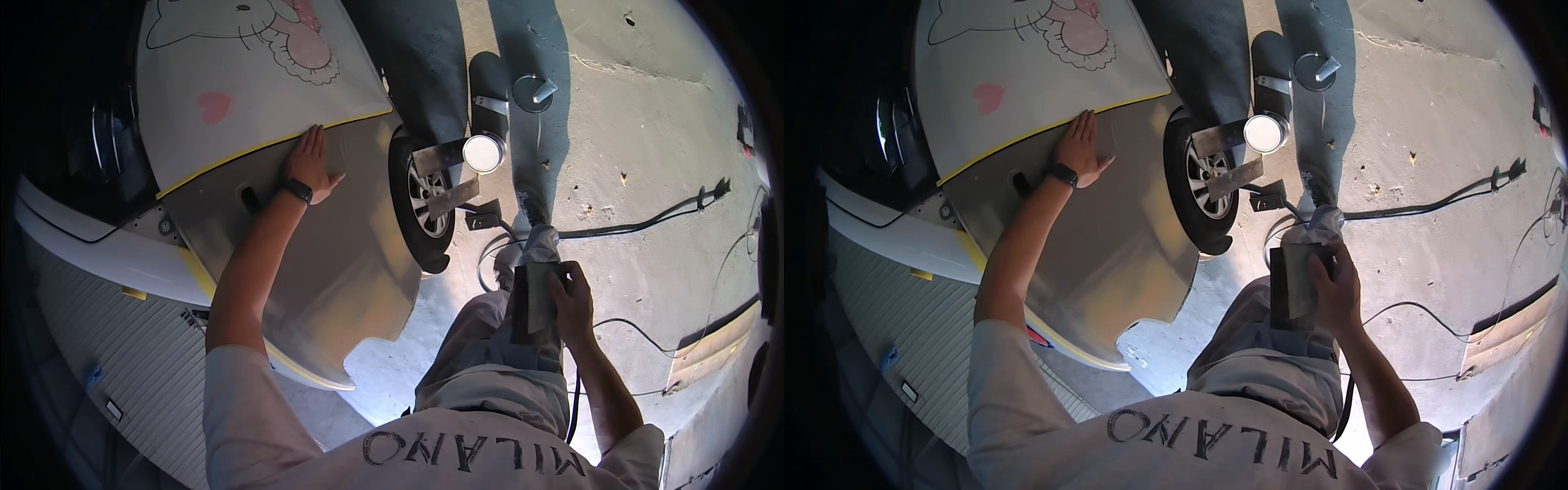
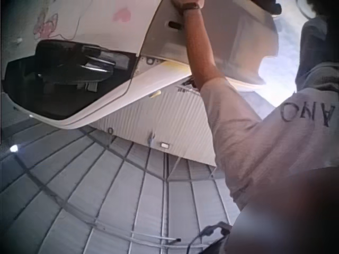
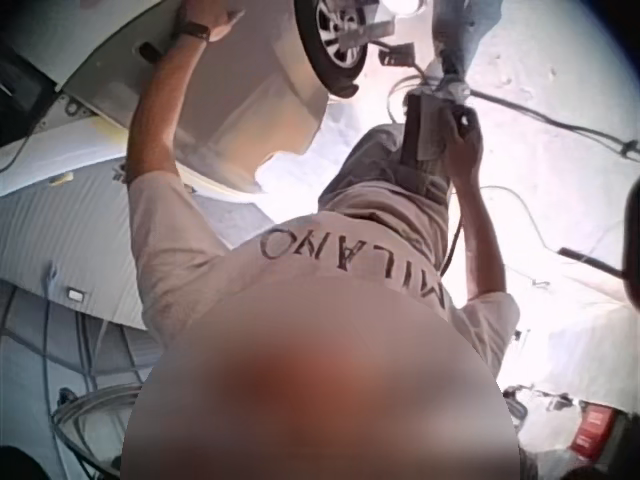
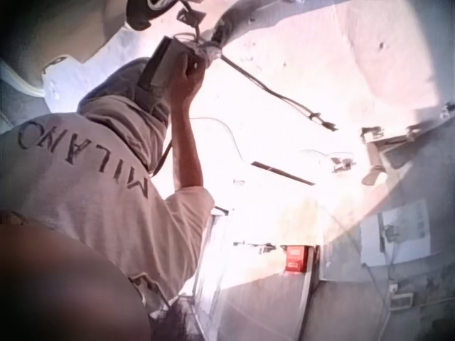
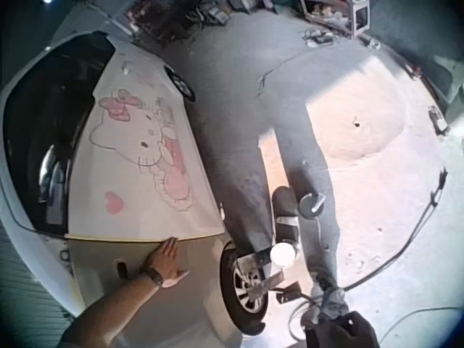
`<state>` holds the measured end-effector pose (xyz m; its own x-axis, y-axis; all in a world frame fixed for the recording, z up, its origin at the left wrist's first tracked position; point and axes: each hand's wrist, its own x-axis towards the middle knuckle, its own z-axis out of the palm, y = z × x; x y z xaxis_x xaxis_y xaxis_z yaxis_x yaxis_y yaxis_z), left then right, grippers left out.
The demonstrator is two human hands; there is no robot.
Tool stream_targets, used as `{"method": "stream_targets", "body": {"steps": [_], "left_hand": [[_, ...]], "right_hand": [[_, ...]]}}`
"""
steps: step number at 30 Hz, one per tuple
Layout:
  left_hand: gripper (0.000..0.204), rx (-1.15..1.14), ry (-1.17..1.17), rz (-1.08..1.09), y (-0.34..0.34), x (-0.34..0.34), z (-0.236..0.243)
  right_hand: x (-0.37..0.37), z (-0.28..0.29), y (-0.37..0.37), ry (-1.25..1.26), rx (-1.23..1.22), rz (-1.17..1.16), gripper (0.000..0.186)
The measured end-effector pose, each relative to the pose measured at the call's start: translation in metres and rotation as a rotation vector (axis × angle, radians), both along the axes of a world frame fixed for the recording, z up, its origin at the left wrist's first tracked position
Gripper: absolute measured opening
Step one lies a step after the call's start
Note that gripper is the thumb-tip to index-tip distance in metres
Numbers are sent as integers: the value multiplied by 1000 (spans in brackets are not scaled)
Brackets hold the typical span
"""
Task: The person applies body filler to a car fender using a spreader, smoothing the surface and working around the wheel arch. They periodically scrape excess filler from the spreader and continue spreading it evenly across the panel.
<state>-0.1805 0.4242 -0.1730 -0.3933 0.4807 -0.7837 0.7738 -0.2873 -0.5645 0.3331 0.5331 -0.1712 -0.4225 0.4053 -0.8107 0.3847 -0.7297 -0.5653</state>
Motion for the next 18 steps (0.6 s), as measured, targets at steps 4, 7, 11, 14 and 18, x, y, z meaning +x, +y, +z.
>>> {"method": "stream_targets", "body": {"steps": [4, 7, 11, 14, 18], "left_hand": [[95, 24, -25, 9, 3, 3, -38], [92, 8, -90, 59, 2, -4, -29], [89, 26, -82, 5, -8, -14, 28], [86, 97, -81, -30, -16, -17, 86], [86, 202, -91, -26, -24, -15, 158]], "right_hand": [[20, -12, -1, -206, 24, 165, 20], [27, -18, -2, -227, 13, 131, 22], [13, -16, 0, -116, -7, 170, 28], [-12, -10, -1, -1, 69, 189, 40], [-37, -2, -4, 38, 168, 285, 38]]}}
